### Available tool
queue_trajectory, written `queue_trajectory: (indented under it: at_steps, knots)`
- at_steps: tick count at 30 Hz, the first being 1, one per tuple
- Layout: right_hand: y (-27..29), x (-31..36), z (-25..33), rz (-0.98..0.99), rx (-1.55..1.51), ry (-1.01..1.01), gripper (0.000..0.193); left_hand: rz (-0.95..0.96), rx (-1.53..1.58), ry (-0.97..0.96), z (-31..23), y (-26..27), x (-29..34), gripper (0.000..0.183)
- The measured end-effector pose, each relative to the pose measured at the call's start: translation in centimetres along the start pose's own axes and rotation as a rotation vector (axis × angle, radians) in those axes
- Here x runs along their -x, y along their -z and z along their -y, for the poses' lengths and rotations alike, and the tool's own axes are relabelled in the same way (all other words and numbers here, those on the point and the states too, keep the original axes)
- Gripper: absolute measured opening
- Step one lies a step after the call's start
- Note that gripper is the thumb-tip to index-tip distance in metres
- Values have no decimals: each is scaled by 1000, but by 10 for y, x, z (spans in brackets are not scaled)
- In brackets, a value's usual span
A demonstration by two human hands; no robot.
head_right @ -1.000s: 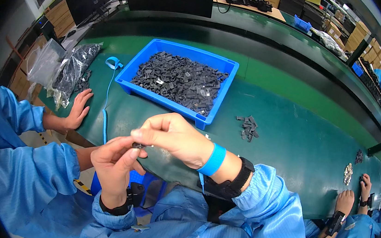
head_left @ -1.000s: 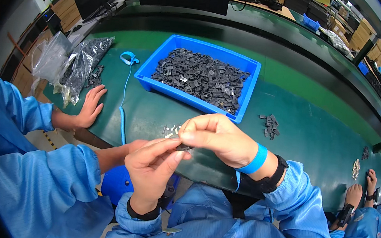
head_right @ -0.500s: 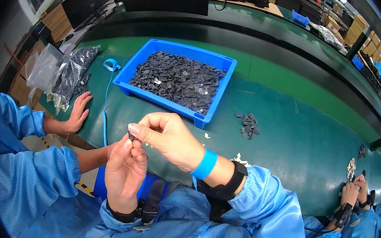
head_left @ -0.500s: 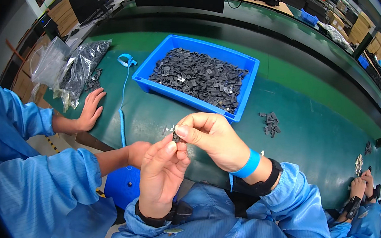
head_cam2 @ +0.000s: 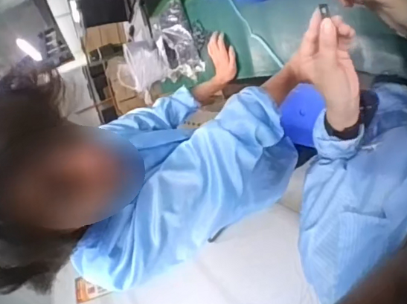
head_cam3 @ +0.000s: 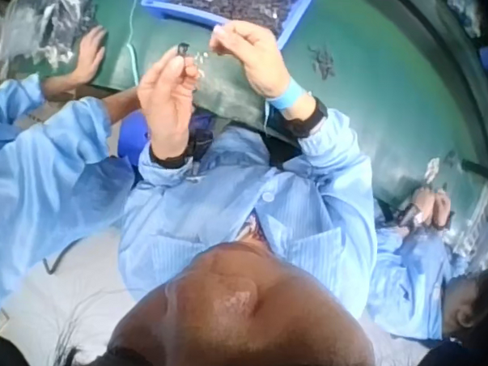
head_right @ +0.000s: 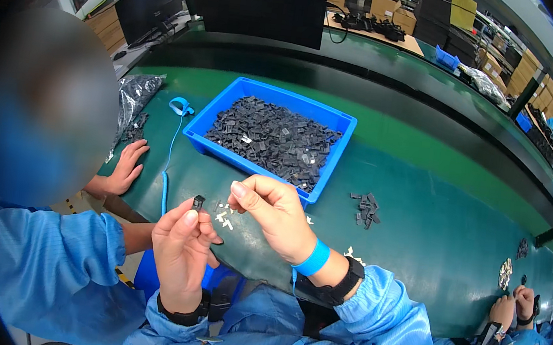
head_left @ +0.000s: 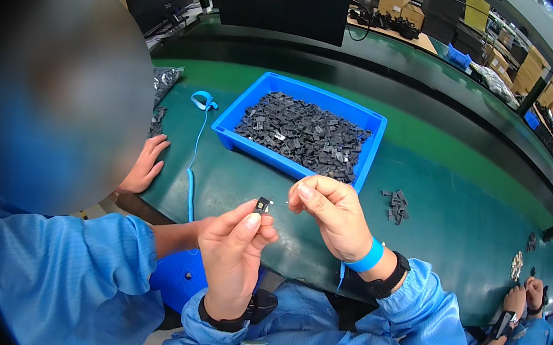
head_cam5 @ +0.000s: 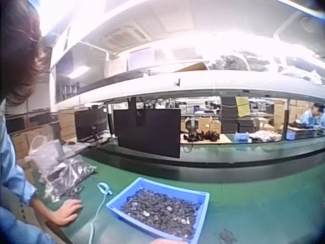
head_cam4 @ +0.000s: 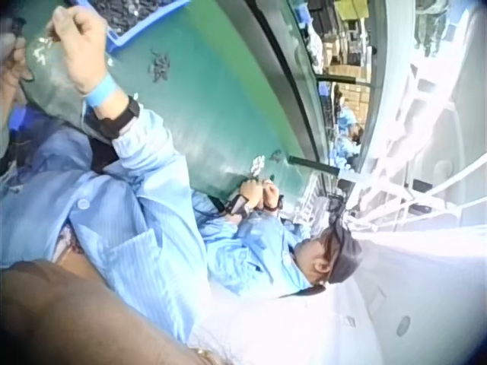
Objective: Assembling small plastic components manually at a factory workstation.
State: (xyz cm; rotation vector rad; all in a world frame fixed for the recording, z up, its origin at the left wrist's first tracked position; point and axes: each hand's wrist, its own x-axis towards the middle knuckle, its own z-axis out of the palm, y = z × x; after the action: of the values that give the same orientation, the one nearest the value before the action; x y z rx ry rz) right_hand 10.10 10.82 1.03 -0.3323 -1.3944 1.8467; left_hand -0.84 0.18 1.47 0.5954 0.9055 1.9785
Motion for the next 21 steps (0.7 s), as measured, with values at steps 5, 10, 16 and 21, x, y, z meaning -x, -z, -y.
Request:
queue_trajectory:
  at_steps: [5, 10, 16, 21]
  knots:
    - [-9, -1, 3, -29, -28, -63, 22, 81, 209, 194, -2, 11, -10, 20]
    - [-5, -8, 5, -60, 1, -76, 18, 101, 366, 359, 1, 12, -23, 18]
    - [-13, -6, 2, -10, 209, -37, 20, 151, 453, 290, 10, 33, -17, 11]
    - [10, 9, 14, -102, 137, -88, 18, 110, 406, 333, 22, 20, -26, 17]
